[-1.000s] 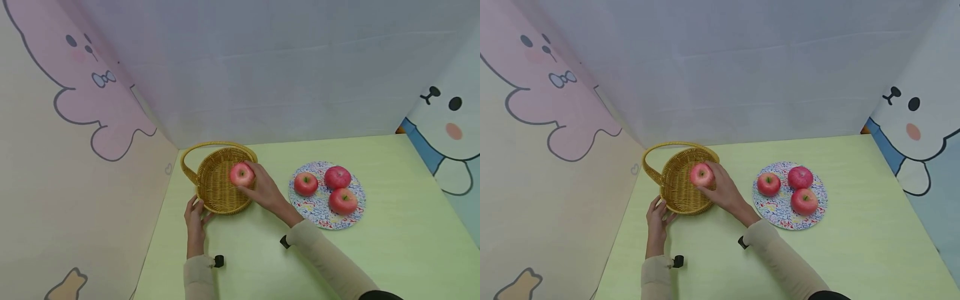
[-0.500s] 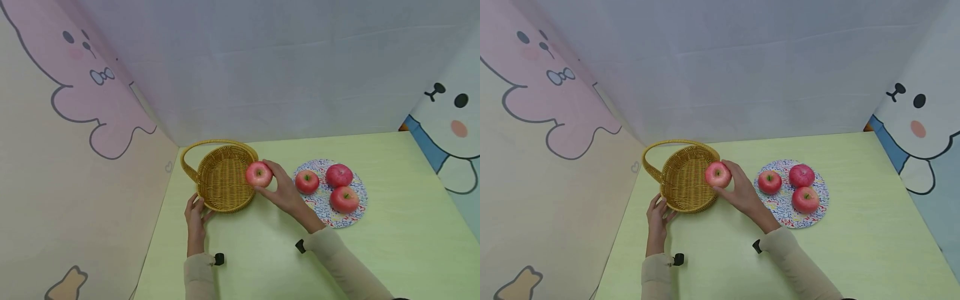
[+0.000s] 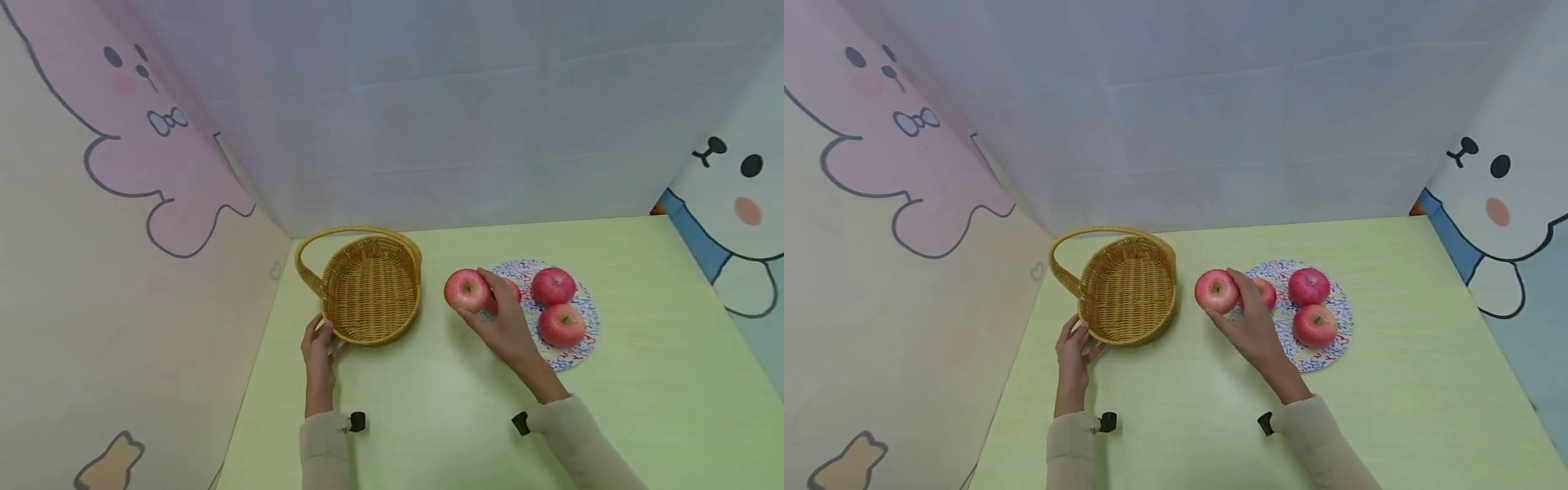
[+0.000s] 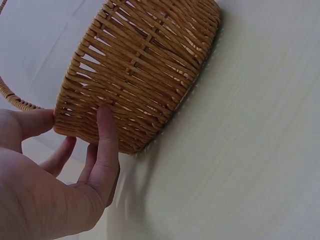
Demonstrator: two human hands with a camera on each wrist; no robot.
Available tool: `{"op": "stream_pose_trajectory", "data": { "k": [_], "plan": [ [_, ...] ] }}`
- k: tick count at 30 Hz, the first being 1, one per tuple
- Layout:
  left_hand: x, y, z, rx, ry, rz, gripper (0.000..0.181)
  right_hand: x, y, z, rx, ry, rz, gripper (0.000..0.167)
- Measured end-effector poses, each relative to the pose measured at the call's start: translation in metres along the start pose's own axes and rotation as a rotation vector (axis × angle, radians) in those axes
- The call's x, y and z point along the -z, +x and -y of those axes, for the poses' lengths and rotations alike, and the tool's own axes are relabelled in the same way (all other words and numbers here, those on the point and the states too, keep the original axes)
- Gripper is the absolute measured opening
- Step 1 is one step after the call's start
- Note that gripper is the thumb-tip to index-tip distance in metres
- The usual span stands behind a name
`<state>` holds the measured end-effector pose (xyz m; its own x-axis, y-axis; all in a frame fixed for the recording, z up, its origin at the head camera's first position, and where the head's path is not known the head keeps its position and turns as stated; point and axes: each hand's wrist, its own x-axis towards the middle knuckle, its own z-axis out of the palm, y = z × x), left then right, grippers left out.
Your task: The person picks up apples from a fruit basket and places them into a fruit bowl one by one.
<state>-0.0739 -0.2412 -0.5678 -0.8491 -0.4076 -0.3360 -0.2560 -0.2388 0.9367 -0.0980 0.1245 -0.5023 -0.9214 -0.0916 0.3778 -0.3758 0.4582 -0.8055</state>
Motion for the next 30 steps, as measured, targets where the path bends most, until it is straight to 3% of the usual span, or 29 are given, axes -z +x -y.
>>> {"op": "stream_pose_trajectory", "data": {
  "k": [9, 16, 22, 27, 30],
  "plan": [
    [0.0, 0.002, -0.001, 0.008, -0.006, -0.006, 0.048, 0.014, -0.03, -0.02, -0.064, -0.036, -0.105, 0.089],
    [0.002, 0.0, -0.001, 0.012, -0.014, 0.0, 0.049, 0.02, -0.047, -0.025, -0.145, -0.042, -0.115, 0.085],
    [-0.001, -0.008, -0.015, 0.023, -0.014, 0.02, 0.05, 0.026, -0.06, -0.031, -0.245, -0.111, -0.104, 0.082],
    [0.001, 0.004, -0.002, 0.026, -0.009, 0.003, 0.049, 0.028, -0.069, -0.036, -0.3, -0.131, -0.087, 0.081],
    [0.002, 0.004, 0.002, 0.022, -0.006, -0.005, 0.049, 0.027, -0.074, -0.04, -0.321, -0.129, -0.082, 0.08]
  ]
}}
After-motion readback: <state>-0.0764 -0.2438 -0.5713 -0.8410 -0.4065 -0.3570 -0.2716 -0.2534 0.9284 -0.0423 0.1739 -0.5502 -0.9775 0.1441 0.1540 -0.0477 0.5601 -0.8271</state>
